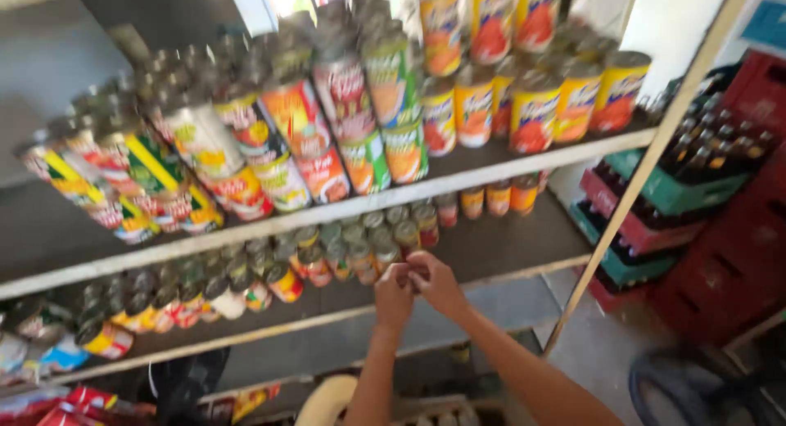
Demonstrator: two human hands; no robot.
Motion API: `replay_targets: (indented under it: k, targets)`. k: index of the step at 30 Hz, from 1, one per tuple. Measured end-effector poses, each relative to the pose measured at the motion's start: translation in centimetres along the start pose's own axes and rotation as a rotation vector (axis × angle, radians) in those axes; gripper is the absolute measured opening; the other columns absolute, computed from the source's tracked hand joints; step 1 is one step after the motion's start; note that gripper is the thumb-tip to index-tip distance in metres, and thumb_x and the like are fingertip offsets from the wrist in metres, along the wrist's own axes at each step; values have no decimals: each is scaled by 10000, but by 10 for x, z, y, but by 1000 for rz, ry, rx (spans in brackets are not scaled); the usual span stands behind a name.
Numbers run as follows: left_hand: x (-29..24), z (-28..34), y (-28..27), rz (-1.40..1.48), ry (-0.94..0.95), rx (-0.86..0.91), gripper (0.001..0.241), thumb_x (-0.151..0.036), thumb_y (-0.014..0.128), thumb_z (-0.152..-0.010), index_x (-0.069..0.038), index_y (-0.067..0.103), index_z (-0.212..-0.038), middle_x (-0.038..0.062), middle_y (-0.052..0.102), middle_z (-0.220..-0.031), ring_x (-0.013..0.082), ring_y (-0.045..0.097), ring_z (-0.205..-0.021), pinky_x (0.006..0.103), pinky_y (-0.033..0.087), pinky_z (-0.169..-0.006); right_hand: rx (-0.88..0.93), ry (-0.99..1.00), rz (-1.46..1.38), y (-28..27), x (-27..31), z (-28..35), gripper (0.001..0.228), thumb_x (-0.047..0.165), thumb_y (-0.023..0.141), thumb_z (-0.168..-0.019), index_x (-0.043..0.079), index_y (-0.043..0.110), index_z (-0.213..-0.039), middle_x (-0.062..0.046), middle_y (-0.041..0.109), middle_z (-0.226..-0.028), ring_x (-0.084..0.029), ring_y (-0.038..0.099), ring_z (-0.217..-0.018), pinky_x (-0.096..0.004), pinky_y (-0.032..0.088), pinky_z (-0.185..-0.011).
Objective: Organize canned goods by taking them from a crate and placing them on the store shelves.
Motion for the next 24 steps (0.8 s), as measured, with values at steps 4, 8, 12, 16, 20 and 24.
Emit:
replay_targets:
  k: [4, 8, 12, 16, 20, 24]
  targets:
    - [-117, -24, -3, 276, 133, 47, 226, -8, 640, -882, -25, 656, -1107, 139, 743, -989, 267, 781, -895, 367, 621, -758, -34, -110, 20, -71, 75, -5, 307, 31, 690, -907, 24, 652, -1211, -79, 723, -1100, -133, 693, -1017, -309, 573, -894]
    - [-217, -56, 5, 447, 270, 116, 184, -60, 695, -937, -27, 668, -1116, 106, 746, -1005, 181, 745, -925, 314, 609, -790, -10, -216, -45, -147, 159, -16, 315, 41, 671, -944, 21, 639, -1256, -69, 707, -1159, -127, 674, -1077, -314, 563, -935]
    - [-293, -87, 10, 588, 313, 148, 218, -89, 710, -935, -40, 659, -1140, 81, 732, -1012, 123, 710, -903, 289, 589, -785, -39, -184, -62, -203, 206, -44, 336, 66, 647, -952, 33, 625, -1286, -42, 705, -1155, -114, 679, -1050, -305, 576, -907]
    - [-349, -120, 7, 520, 378, 103, 198, -98, 739, -940, -37, 678, -1118, 94, 764, -996, 154, 734, -895, 304, 582, -774, -114, -255, 44, -236, 237, -73, 325, 65, 650, -959, 36, 641, -1282, -45, 705, -1146, -115, 672, -1012, -298, 565, -885]
    - [-384, -142, 1, 277, 643, -124, 196, -77, 716, -921, -37, 645, -1099, 123, 686, -1078, 267, 702, -980, 376, 573, -830, -215, -384, 169, -251, 279, -83, 308, 53, 651, -947, 40, 653, -1254, -78, 704, -1144, -153, 681, -1020, -300, 564, -883]
    - [-386, -154, 5, 159, 624, -250, 347, -120, 766, -820, 7, 627, -1112, 187, 646, -1081, 350, 645, -984, 426, 529, -808, -376, -619, 455, -253, 303, -74, 351, -5, 665, -866, 19, 670, -1216, -165, 664, -1185, -291, 658, -1087, -346, 550, -903]
Point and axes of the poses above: each hand's wrist, its own z-axis away from the middle knuckle, its own y-axis out of the palm, x = y × z, the point moved 7 cm from there along -z, towards the middle knuckle
